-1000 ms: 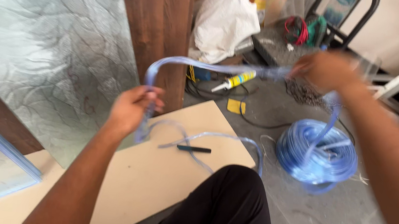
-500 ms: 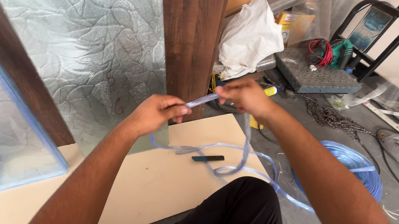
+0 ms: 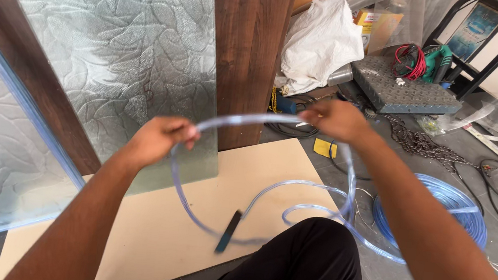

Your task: The person applies a blue plastic strip along the edges of textured glass panels. They use a utility knife to cut the strip to length and press it firmly onto the glass perimeter. The person works on multiple panels, measuring and cutting the strip for each side.

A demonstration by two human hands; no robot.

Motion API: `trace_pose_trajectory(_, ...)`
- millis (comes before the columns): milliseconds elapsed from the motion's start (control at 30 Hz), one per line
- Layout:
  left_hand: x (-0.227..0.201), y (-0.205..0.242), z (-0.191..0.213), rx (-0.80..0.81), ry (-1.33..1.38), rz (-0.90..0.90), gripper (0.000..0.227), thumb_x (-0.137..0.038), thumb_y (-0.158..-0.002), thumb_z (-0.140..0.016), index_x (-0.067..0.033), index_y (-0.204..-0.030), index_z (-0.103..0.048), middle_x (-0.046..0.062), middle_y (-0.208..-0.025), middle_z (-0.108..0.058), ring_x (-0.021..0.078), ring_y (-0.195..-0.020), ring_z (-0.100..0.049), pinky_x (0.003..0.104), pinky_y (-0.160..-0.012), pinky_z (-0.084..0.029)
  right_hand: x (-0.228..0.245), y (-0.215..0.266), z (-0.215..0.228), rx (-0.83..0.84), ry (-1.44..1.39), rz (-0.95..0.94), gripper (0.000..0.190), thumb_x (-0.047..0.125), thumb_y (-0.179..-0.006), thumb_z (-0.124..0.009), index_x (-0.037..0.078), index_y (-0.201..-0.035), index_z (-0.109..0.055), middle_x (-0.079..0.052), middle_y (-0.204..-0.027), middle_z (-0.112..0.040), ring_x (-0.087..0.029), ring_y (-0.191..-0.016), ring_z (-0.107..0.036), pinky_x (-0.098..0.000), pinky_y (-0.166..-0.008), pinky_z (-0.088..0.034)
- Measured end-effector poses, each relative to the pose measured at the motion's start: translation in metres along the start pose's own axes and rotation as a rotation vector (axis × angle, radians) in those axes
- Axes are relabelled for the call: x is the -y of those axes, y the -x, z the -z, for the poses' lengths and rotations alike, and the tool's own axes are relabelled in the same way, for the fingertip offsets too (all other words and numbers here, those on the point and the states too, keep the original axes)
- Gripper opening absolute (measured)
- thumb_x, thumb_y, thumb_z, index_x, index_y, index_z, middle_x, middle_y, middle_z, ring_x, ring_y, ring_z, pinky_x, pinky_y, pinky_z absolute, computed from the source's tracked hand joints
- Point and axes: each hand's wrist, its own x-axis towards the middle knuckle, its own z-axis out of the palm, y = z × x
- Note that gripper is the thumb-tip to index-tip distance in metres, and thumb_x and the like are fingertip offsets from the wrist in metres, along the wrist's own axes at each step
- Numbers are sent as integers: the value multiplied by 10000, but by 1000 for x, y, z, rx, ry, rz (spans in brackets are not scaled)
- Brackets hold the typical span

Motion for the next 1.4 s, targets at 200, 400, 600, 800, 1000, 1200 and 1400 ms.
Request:
trace_pose_trajectory(200, -72, -39, -17, 87, 133, -237, 321, -347, -1013, -600, -82, -1023, -780, -9, -783, -696, 105, -789, -618, 289, -778, -495, 111, -7, -25, 142, -851, 205, 489, 497, -973, -637, 36, -1098, -737, -15, -998, -744, -173, -859, -646, -356, -796, -539)
trace_pose_trajectory(400, -91, -20, 6, 37, 12, -212, 295, -331, -1031, -593, -106, -1006, -782, -21, -777, -703, 83, -808, -622, 265, -776, -487, 121, -18, 27, 83, -524, 246, 453, 497, -941, -725, 56, -850, -776, 21, -713, -669, -61, -610, -528, -284, -562, -414)
trace_pose_trajectory(600, -81, -8, 14, -16, -139, -176, 275, -328, -1018, -600, -98, -989, -748, 2, -791, -701, 139, -740, -616, 317, -692, -495, 90, -20, 64, 11, -298, 131, 469, 507, -931, -733, 73, -756, -765, -2, -581, -530, -97, -562, -427, -317, -526, -332)
trace_pose_trajectory(800, -71, 6, 14, -181, -497, -266, 261, -352, -988, -614, -136, -1011, -758, 15, -825, -749, 229, -880, -644, 436, -857, -477, 57, -21, 91, -47, -253, 61, 428, 470, -924, -762, 63, -799, -798, -27, -616, -583, -118, -609, -453, -317, -589, -360)
trace_pose_trajectory(1000, -40, 4, 17, -308, -894, -282, 288, -393, -1013, -573, -167, -1085, -737, 19, -928, -758, 239, -1047, -633, 470, -950, -459, 28, -27, 111, -104, -228, -9, 387, 450, -898, -791, 65, -890, -817, -62, -795, -739, -124, -774, -615, -308, -777, -480)
trace_pose_trajectory(1200, 35, 27, 45, -280, -1020, 42, 260, -340, -1012, -547, -176, -1100, -730, 63, -1137, -743, 295, -1162, -622, 462, -941, -516, -51, -15, 146, -344, -249, -233, 299, 365, -958, -714, 185, -1184, -792, -57, -966, -763, -204, -775, -603, -464, -681, -471)
trace_pose_trajectory(1400, -9, 11, -13, -350, -48, -230, 327, -323, -986, -645, -121, -1239, -695, 85, -1279, -711, 244, -1155, -704, 357, -960, -562, -21, 9, 126, -51, -82, -40, 329, 436, -906, -736, 132, -979, -837, -48, -844, -775, -133, -819, -667, -372, -782, -490)
